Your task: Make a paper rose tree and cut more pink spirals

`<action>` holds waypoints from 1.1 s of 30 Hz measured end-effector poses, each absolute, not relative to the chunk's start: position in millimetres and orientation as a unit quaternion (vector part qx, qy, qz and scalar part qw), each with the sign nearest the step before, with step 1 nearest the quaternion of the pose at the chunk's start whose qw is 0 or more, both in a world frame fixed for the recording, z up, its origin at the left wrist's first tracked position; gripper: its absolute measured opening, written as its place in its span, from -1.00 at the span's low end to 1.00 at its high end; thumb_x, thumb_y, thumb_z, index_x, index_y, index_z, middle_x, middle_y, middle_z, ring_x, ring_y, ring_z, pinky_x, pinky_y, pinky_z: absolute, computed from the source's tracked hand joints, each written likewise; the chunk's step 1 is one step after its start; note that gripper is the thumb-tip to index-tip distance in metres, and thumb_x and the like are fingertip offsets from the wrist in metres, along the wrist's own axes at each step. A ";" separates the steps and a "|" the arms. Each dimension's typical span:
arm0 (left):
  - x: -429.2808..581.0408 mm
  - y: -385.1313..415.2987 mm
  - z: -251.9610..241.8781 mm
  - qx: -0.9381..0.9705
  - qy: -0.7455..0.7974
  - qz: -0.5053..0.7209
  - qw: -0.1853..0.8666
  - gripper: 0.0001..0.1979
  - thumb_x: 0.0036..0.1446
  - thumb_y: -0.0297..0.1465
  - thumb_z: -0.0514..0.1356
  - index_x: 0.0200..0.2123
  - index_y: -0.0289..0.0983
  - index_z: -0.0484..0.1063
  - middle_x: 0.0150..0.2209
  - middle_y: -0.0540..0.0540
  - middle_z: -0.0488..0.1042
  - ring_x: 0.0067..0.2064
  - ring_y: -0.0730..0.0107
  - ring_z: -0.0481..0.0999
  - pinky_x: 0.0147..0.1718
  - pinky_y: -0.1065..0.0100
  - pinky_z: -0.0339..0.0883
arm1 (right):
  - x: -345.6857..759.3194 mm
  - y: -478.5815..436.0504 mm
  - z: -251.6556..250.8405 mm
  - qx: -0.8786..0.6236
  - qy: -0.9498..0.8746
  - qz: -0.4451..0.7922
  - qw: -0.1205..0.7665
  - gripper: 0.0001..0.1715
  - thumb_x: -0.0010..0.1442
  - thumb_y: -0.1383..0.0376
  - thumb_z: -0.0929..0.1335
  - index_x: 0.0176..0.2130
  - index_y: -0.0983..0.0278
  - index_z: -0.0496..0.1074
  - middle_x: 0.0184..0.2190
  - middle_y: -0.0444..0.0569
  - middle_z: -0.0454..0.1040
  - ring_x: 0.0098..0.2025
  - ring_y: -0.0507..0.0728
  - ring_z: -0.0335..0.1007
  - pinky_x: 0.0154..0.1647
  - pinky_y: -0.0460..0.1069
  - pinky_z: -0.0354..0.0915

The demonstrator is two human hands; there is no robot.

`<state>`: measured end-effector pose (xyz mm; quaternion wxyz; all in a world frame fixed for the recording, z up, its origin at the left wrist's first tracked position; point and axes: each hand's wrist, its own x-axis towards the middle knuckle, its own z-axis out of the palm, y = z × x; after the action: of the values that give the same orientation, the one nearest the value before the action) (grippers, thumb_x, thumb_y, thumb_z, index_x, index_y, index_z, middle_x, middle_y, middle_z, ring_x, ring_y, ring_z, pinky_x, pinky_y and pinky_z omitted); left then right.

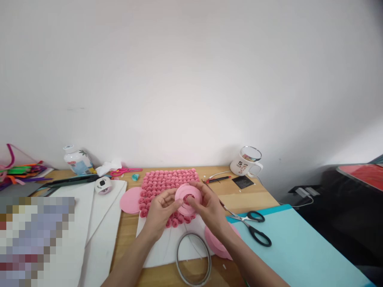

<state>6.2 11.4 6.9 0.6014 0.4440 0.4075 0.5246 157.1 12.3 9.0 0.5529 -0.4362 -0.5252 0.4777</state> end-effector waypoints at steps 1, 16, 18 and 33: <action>5.5 11.7 6.2 0.448 0.416 0.534 0.584 -0.62 -0.17 -0.29 0.40 -0.24 -0.31 0.50 -0.29 -0.12 0.57 -0.26 0.32 0.54 -0.27 0.39 0.43 | 158.0 13.8 6.5 -0.422 -0.533 0.483 0.552 -0.58 -0.02 0.18 0.45 -0.15 0.26 0.41 -0.22 0.00 0.49 -0.23 0.13 0.43 -0.25 -0.01 0.37; 8.1 5.2 14.2 0.508 0.447 0.446 0.586 -0.71 -0.13 -0.30 0.35 -0.31 -0.31 0.48 -0.51 -0.01 0.49 -0.49 0.47 0.44 -0.52 0.49 0.30 | 170.2 18.1 -2.5 -0.428 -0.503 0.552 0.509 -0.60 -0.07 0.03 0.47 -0.50 0.32 0.41 -0.71 -0.22 0.28 -0.70 -0.06 0.17 -0.71 -0.15 0.18; 11.1 3.5 13.4 0.514 0.445 0.418 0.603 -0.74 -0.11 -0.27 0.33 -0.37 -0.31 0.46 -0.53 -0.03 0.50 -0.53 0.44 0.45 -0.58 0.48 0.30 | 169.2 15.7 -0.8 -0.417 -0.502 0.570 0.499 -0.60 -0.04 0.02 0.45 -0.50 0.31 0.41 -0.69 -0.21 0.31 -0.69 -0.06 0.20 -0.71 -0.14 0.19; 14.0 4.1 15.9 0.504 0.489 0.462 0.542 -0.74 -0.13 -0.22 0.32 -0.53 -0.31 0.42 -0.73 0.04 0.37 -0.74 0.56 0.27 -0.80 0.56 0.11 | 165.8 10.5 -1.1 -0.374 -0.503 0.640 0.444 -0.68 -0.04 0.09 0.48 -0.49 0.32 0.52 -0.61 -0.10 0.49 -0.56 0.02 0.40 -0.49 -0.08 0.36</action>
<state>14.0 4.1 15.9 0.5417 0.5044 0.4888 0.4618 165.8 10.5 -1.1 0.4438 -0.3744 -0.5035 0.6399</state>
